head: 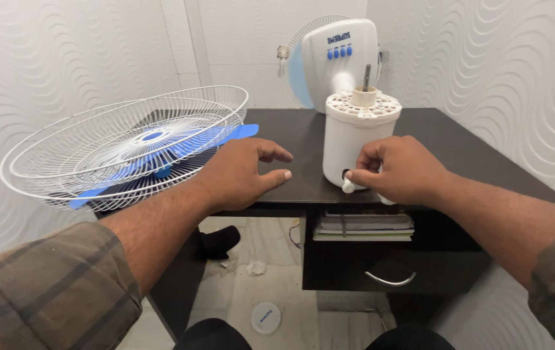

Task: The person assembles a table fan by attaching the front wire cage to the motor housing, aligning the central hub, and securing it with a plastic nut. The fan blades and rear cage remain separate on the table.

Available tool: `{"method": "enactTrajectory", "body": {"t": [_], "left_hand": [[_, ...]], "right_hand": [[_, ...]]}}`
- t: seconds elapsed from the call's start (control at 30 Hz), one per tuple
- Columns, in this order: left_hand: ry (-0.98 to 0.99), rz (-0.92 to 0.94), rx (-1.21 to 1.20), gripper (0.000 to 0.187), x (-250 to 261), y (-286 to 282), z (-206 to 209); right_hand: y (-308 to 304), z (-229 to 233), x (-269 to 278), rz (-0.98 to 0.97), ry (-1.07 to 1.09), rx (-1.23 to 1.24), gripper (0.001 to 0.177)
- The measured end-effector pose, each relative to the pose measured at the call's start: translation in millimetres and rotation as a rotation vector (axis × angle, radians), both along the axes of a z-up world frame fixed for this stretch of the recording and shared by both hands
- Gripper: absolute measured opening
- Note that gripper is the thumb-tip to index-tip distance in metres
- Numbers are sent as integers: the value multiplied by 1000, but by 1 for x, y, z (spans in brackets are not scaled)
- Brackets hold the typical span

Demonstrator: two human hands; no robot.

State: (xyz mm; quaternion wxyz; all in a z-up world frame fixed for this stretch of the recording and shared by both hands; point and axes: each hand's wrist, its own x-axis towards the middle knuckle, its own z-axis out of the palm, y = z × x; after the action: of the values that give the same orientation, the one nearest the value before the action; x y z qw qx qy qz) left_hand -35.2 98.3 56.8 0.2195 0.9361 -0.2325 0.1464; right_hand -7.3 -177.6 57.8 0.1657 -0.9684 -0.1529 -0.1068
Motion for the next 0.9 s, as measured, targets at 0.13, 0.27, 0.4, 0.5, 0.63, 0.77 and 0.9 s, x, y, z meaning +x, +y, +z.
{"method": "enactTrajectory", "body": {"t": [0.13, 0.27, 0.4, 0.5, 0.63, 0.77, 0.9], "left_hand": [[-32, 20, -13, 35, -9, 11, 5], [-75, 35, -34, 31, -19, 24, 12], [-59, 86, -146, 29, -26, 37, 16], [105, 170, -355, 35, -27, 44, 12], [621, 297, -891, 74, -22, 55, 4], [854, 324, -1445, 113, -17, 68, 6], [778, 344, -1835, 113, -7, 76, 8]], "right_hand": [[25, 8, -10, 52, 79, 68, 31], [46, 13, -11, 130, 33, 16, 31], [64, 16, -5, 203, -1, 4, 31], [76, 18, -1, 182, 36, 34, 32], [90, 22, 2, 102, 123, 40, 34], [95, 23, 2, 133, 123, 36, 34], [95, 19, 4, 147, 143, 40, 35]]}}
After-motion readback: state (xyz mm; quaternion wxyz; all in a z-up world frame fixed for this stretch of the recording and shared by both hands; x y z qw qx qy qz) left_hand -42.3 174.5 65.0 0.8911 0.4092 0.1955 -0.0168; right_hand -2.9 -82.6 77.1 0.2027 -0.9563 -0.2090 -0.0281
